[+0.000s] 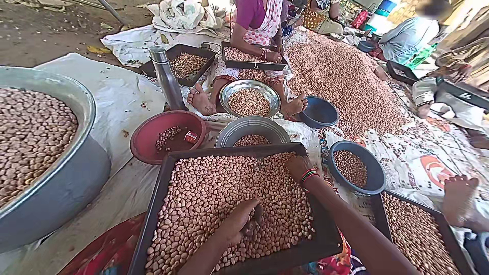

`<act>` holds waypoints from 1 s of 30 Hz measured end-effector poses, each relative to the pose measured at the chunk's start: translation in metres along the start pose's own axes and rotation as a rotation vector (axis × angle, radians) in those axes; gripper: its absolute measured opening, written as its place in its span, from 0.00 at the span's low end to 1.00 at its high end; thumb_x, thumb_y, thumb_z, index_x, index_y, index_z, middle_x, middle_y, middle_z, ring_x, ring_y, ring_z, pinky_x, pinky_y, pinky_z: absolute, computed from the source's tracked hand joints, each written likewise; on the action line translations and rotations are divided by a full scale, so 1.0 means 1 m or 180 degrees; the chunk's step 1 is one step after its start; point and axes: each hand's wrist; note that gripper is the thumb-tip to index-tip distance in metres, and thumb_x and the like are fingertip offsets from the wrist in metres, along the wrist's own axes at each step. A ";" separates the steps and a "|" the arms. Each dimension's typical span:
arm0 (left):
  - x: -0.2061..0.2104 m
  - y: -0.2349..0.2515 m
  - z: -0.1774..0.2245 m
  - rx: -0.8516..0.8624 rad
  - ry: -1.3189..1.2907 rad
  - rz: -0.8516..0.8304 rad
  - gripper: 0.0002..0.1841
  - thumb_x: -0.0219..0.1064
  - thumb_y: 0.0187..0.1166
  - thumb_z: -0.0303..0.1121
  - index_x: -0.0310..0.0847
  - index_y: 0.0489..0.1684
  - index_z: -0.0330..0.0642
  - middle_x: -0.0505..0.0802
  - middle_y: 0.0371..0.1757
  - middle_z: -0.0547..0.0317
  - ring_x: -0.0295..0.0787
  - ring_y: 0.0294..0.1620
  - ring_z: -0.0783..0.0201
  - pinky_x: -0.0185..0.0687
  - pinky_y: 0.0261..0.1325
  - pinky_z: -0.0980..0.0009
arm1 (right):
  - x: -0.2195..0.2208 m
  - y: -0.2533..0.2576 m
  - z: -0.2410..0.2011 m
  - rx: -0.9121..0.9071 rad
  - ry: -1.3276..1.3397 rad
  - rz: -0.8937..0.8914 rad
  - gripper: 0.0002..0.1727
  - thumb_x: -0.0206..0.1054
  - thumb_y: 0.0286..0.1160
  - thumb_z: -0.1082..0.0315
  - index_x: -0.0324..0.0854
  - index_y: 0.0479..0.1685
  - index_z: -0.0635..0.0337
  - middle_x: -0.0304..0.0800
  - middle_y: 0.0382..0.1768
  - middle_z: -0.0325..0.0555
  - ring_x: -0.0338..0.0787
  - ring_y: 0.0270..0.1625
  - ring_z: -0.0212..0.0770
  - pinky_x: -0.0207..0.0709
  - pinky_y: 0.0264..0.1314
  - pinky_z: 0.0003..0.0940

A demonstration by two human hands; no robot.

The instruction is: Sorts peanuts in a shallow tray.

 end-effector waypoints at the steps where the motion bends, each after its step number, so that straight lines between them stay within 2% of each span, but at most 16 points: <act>1: 0.000 0.000 0.001 -0.0007 -0.0001 0.0037 0.21 0.41 0.97 0.45 0.74 0.37 0.46 0.80 0.20 0.67 0.62 0.09 0.78 0.57 0.12 0.84 | 0.002 0.003 -0.003 0.0042 -0.0027 -0.0039 0.21 0.47 0.89 0.78 0.75 0.75 0.71 0.79 0.74 0.69 0.77 0.79 0.67 0.63 0.80 0.62; 4: 0.000 -0.002 0.001 -0.0002 -0.0088 0.0109 0.21 0.40 0.97 0.44 0.75 0.38 0.45 0.80 0.20 0.67 0.62 0.09 0.78 0.57 0.12 0.84 | 0.002 0.004 -0.005 0.0008 0.0220 0.0023 0.20 0.49 0.89 0.76 0.74 0.75 0.72 0.79 0.74 0.69 0.78 0.78 0.66 0.65 0.79 0.61; 7: 0.001 -0.002 0.003 -0.0041 -0.0159 0.0098 0.24 0.36 0.97 0.48 0.76 0.45 0.44 0.81 0.21 0.66 0.65 0.10 0.77 0.60 0.13 0.83 | -0.009 -0.027 -0.009 -0.0773 0.1188 0.0179 0.19 0.53 0.90 0.71 0.80 0.69 0.73 0.84 0.69 0.69 0.83 0.74 0.65 0.70 0.77 0.61; 9: 0.003 -0.002 0.002 -0.0124 -0.0153 0.0035 0.28 0.31 0.97 0.52 0.75 0.49 0.43 0.83 0.22 0.64 0.65 0.10 0.76 0.60 0.13 0.82 | -0.014 -0.049 -0.015 -0.1094 0.1130 -0.0124 0.19 0.54 0.91 0.69 0.81 0.70 0.72 0.84 0.69 0.68 0.83 0.73 0.64 0.70 0.76 0.61; 11: 0.003 0.000 0.001 -0.0149 -0.0206 -0.0035 0.29 0.30 0.96 0.52 0.75 0.46 0.43 0.82 0.21 0.64 0.64 0.09 0.77 0.59 0.12 0.82 | -0.011 -0.052 -0.016 -0.0699 0.0504 -0.0511 0.20 0.51 0.93 0.67 0.78 0.72 0.68 0.83 0.70 0.67 0.82 0.74 0.66 0.71 0.73 0.65; 14: 0.002 0.002 -0.003 -0.0085 -0.0315 -0.0059 0.24 0.37 0.97 0.47 0.75 0.38 0.44 0.78 0.18 0.66 0.59 0.07 0.78 0.54 0.11 0.84 | 0.015 -0.044 -0.013 -0.0114 0.0019 -0.0801 0.18 0.53 0.89 0.74 0.78 0.71 0.69 0.82 0.70 0.71 0.81 0.72 0.72 0.70 0.71 0.71; 16: 0.003 0.002 -0.001 0.0010 -0.0271 0.0067 0.22 0.39 0.97 0.43 0.74 0.36 0.45 0.76 0.17 0.67 0.57 0.08 0.78 0.53 0.11 0.84 | 0.025 -0.044 -0.014 -0.0010 0.0023 -0.0746 0.19 0.54 0.86 0.78 0.79 0.72 0.70 0.81 0.72 0.71 0.81 0.74 0.71 0.69 0.74 0.69; 20: 0.002 0.003 -0.004 0.0220 -0.0089 0.0164 0.19 0.39 0.97 0.39 0.73 0.37 0.44 0.77 0.19 0.68 0.59 0.09 0.79 0.55 0.12 0.84 | 0.035 -0.046 -0.019 -0.0058 0.0011 -0.0681 0.21 0.54 0.83 0.81 0.75 0.74 0.72 0.79 0.73 0.71 0.80 0.75 0.70 0.71 0.74 0.66; 23: 0.002 0.002 -0.001 0.0268 -0.0124 0.0139 0.20 0.37 0.97 0.39 0.71 0.34 0.45 0.76 0.17 0.70 0.58 0.09 0.79 0.55 0.12 0.84 | 0.030 -0.049 -0.020 -0.0066 0.0235 -0.0615 0.20 0.55 0.84 0.78 0.76 0.73 0.71 0.80 0.73 0.69 0.81 0.75 0.69 0.71 0.73 0.66; 25: 0.002 0.001 0.001 0.0253 -0.0179 0.0146 0.23 0.35 0.98 0.43 0.72 0.35 0.45 0.76 0.16 0.70 0.60 0.09 0.78 0.57 0.13 0.83 | 0.014 -0.061 -0.026 -0.0352 0.0530 -0.0468 0.19 0.55 0.88 0.71 0.78 0.71 0.70 0.82 0.71 0.68 0.82 0.73 0.68 0.73 0.71 0.66; 27: 0.002 0.001 0.001 0.0225 -0.0283 0.0089 0.26 0.30 0.97 0.48 0.73 0.43 0.43 0.78 0.18 0.68 0.62 0.09 0.78 0.58 0.13 0.83 | -0.002 -0.076 -0.039 -0.0987 0.0791 -0.0318 0.20 0.55 0.91 0.66 0.79 0.72 0.70 0.83 0.70 0.68 0.83 0.74 0.66 0.73 0.73 0.64; 29: 0.002 0.000 0.001 0.0288 -0.0460 0.0104 0.29 0.27 0.97 0.51 0.72 0.42 0.44 0.80 0.18 0.66 0.62 0.08 0.77 0.56 0.11 0.83 | -0.013 -0.077 -0.048 -0.1418 0.0844 -0.0094 0.23 0.58 0.90 0.64 0.76 0.77 0.68 0.80 0.74 0.68 0.79 0.78 0.67 0.70 0.77 0.65; 30: 0.001 -0.001 0.002 0.0353 -0.0463 0.0130 0.30 0.26 0.96 0.51 0.71 0.40 0.44 0.79 0.18 0.67 0.62 0.08 0.78 0.56 0.10 0.83 | -0.023 -0.071 -0.048 -0.1355 0.0865 0.0024 0.25 0.59 0.89 0.63 0.74 0.81 0.66 0.77 0.77 0.68 0.76 0.81 0.67 0.67 0.79 0.66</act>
Point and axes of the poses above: each hand's wrist, its own y-axis towards the middle knuckle, its own x-axis out of the palm, z = x × y
